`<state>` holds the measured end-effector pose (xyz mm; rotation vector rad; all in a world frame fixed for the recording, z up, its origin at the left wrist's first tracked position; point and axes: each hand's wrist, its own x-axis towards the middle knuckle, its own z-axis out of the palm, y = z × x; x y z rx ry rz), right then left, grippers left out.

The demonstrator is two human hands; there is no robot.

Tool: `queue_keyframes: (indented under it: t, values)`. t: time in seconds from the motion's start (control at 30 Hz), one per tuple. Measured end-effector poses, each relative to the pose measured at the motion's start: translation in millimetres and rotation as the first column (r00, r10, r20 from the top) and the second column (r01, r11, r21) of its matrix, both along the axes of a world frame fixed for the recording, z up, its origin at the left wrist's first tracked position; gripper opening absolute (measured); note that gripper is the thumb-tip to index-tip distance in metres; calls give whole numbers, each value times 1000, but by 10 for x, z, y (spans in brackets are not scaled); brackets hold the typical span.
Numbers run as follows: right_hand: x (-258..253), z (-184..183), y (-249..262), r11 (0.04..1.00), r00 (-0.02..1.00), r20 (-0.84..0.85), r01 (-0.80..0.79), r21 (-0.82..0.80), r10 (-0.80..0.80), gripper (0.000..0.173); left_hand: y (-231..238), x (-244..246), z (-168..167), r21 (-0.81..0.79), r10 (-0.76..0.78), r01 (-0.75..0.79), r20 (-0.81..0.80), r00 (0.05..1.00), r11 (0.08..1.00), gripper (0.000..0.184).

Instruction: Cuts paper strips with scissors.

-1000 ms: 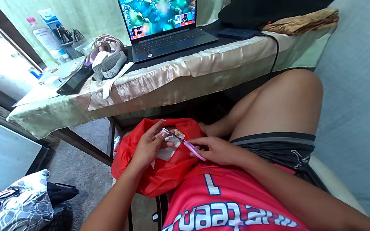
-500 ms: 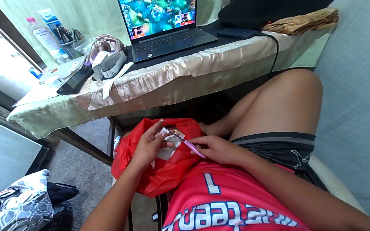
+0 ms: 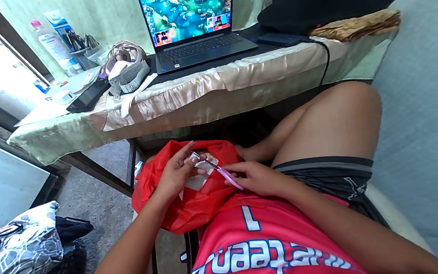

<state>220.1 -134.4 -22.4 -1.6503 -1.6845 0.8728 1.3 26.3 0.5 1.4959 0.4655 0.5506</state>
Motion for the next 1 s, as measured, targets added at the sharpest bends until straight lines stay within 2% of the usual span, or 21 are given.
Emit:
queue_keyframes:
  t: [1.0]
  values:
    - [-1,-27,2,1000,1000,-3,14,-14,-14,38,-9,-4,23,6,-5,5,-14,1000,1000,50]
